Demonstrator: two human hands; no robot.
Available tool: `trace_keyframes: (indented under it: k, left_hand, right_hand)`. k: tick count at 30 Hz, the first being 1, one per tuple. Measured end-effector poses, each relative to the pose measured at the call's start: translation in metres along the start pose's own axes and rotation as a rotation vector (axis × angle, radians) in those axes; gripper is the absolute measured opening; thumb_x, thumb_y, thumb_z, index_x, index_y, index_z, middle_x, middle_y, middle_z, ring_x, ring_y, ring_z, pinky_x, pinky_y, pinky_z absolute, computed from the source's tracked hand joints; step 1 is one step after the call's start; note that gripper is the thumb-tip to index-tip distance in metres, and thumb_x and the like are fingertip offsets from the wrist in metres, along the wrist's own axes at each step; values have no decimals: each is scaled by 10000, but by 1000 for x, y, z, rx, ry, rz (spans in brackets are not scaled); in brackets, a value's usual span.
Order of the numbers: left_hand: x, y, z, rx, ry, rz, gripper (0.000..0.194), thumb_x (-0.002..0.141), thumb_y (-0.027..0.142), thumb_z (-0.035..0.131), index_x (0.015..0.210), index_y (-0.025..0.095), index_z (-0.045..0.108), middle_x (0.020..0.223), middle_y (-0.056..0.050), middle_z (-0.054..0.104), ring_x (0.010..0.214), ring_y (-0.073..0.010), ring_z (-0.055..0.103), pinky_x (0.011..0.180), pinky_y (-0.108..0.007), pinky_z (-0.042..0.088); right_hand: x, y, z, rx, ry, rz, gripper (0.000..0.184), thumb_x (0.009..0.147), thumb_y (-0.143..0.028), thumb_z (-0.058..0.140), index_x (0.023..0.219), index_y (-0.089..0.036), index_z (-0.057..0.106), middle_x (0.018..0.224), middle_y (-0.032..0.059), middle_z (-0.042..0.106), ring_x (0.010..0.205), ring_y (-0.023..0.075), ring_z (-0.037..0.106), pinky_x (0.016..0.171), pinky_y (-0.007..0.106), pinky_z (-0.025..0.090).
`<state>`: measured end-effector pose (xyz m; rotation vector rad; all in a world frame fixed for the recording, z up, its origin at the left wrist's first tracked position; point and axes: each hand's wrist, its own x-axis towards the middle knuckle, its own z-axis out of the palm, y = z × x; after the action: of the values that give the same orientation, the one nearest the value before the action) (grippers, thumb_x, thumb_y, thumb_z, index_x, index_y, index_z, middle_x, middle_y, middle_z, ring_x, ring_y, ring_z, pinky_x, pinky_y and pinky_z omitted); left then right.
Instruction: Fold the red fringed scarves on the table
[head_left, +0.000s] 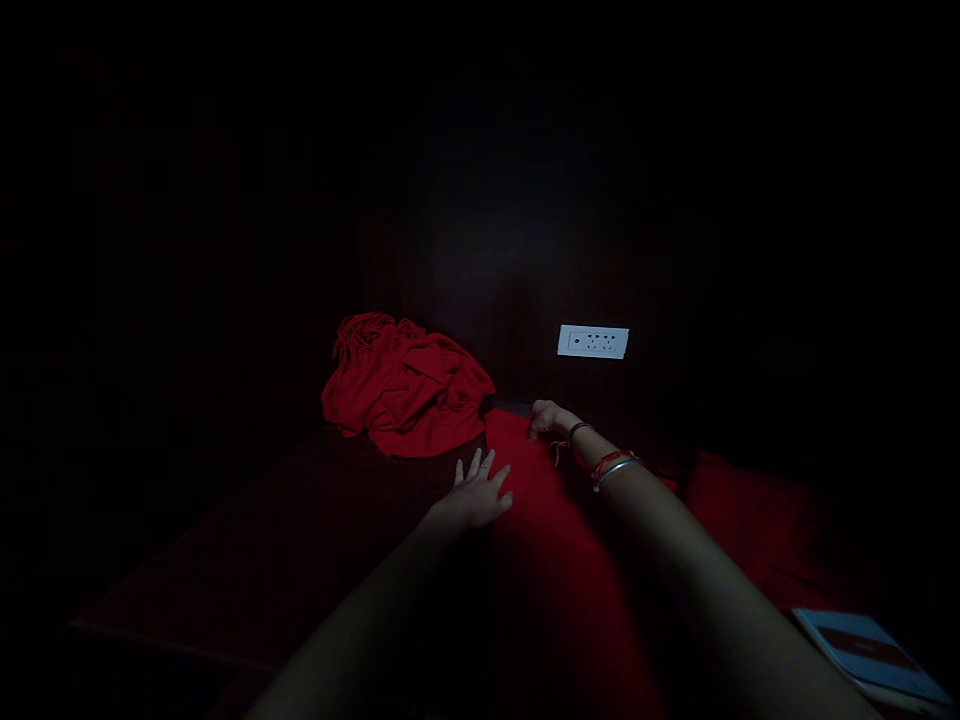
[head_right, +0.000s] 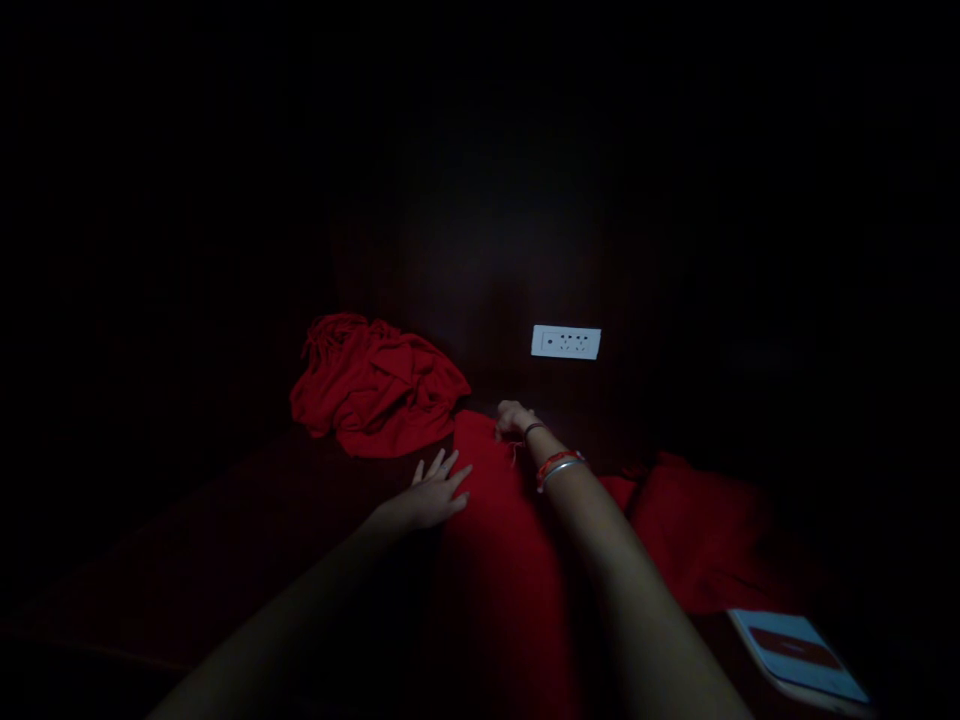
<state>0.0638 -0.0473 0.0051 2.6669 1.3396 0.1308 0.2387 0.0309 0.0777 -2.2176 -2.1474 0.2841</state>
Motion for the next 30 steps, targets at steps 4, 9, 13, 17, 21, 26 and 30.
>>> trace_keyframes:
  k: [4,9,13,17,21,26,30]
  left_hand:
    - [1,-3,2,17,12,6,563,765,475,269,1264,216,235,1351,-101,68,1206,-298,-13,910,-531,57]
    - [0,-3,-9,16,245,35,635,752,531,306,1284,226,146,1359,-68,-11,1209,-279,-50,930,-501,60]
    - [-1,-6,-22,-121,645,-67,576,807,418,279,1293,202,58,1355,-66,34,1219,-226,35,960,-413,127]
    - [6,-13,-22,-342,823,-92,487,817,329,273,1263,149,195,1257,-106,280,1158,-189,251,945,-333,225]
    - [28,0,-15,-581,652,7,334,781,257,322,1055,150,482,1080,-66,489,1034,-166,411,907,-304,293]
    - [68,57,-6,-907,175,67,331,775,236,318,1040,137,488,1060,-52,539,918,-142,513,751,-260,417]
    - [91,106,7,-897,99,124,280,716,201,428,936,87,558,986,-79,583,897,-164,525,762,-237,401]
  right_hand:
    - [-14,-10,6,-131,138,-47,276,521,-181,639,795,-146,629,1070,104,493,998,263,421,884,453,249]
    - [-42,-13,-4,-193,264,-140,278,633,-196,558,899,-125,596,1171,131,390,1074,254,338,934,467,151]
    - [-72,-4,-42,-180,358,-171,240,625,-239,597,832,-117,606,1112,107,449,1031,245,388,911,425,240]
    - [-124,23,-98,84,272,-110,232,667,-241,581,854,-103,595,865,56,586,798,168,533,738,294,413]
    - [-184,60,-145,281,295,-138,281,713,-282,545,934,-112,574,866,47,602,746,133,546,697,288,432]
    - [-228,105,-169,191,402,-29,330,698,-353,551,919,-111,591,908,84,597,797,155,534,736,341,414]
    - [-243,137,-169,127,357,101,306,676,-357,570,851,-111,617,862,82,613,785,159,541,724,304,419]
